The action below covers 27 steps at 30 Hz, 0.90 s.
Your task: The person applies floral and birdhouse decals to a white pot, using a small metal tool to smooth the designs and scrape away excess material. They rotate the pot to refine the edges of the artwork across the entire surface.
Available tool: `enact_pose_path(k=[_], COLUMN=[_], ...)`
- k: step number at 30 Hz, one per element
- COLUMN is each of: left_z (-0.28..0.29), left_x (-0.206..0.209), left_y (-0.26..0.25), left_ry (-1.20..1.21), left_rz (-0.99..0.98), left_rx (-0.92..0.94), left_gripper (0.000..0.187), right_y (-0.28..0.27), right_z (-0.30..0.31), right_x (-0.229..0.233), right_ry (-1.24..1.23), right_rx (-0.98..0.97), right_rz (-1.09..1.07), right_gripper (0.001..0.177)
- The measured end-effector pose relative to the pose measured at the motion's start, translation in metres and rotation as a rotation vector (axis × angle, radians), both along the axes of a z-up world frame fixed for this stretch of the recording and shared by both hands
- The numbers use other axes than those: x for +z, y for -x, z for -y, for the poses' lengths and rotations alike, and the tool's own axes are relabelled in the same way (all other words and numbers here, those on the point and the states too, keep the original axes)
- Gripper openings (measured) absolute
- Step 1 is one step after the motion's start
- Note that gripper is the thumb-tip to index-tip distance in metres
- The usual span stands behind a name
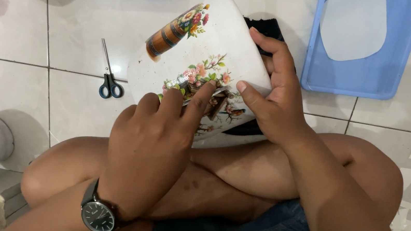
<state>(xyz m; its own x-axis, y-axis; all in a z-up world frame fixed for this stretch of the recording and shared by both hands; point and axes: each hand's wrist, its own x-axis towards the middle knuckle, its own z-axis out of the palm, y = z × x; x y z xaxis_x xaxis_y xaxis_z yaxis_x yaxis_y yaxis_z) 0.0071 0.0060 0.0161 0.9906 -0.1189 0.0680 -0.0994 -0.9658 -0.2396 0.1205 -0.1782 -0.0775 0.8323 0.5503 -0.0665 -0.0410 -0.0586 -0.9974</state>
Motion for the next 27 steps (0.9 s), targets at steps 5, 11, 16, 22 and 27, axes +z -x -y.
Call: enact_pose_path(k=[5,11,16,22,27], left_z=[-0.0043,-0.0064,-0.0065,-0.0028,0.0006], left_x=[0.0038,0.0040,0.0027,0.0006,0.0014], left_y=[-0.0014,-0.0008,-0.0001,0.0020,0.0017], left_ry=[0.020,0.027,0.030,0.003,-0.045], left_rz=[-0.027,-0.032,-0.028,-0.016,0.005], left_rx=[-0.008,-0.011,-0.020,-0.022,-0.024], left_gripper=[0.056,0.054,0.052,0.055,0.050], right_y=[-0.0002,-0.0002,-0.0003,0.0003,0.0010], right_z=[0.0000,0.0002,0.0005,-0.0009,-0.0008], right_x=[0.0039,0.0030,-0.0004,0.0037,0.0027], right_ry=[0.007,0.003,-0.012,-0.008,-0.004], right_rx=[0.006,0.015,0.008,0.011,0.012], right_rz=[-0.029,-0.006,0.000,-0.017,-0.005], right_gripper=[0.060,0.060,0.059,0.059,0.059])
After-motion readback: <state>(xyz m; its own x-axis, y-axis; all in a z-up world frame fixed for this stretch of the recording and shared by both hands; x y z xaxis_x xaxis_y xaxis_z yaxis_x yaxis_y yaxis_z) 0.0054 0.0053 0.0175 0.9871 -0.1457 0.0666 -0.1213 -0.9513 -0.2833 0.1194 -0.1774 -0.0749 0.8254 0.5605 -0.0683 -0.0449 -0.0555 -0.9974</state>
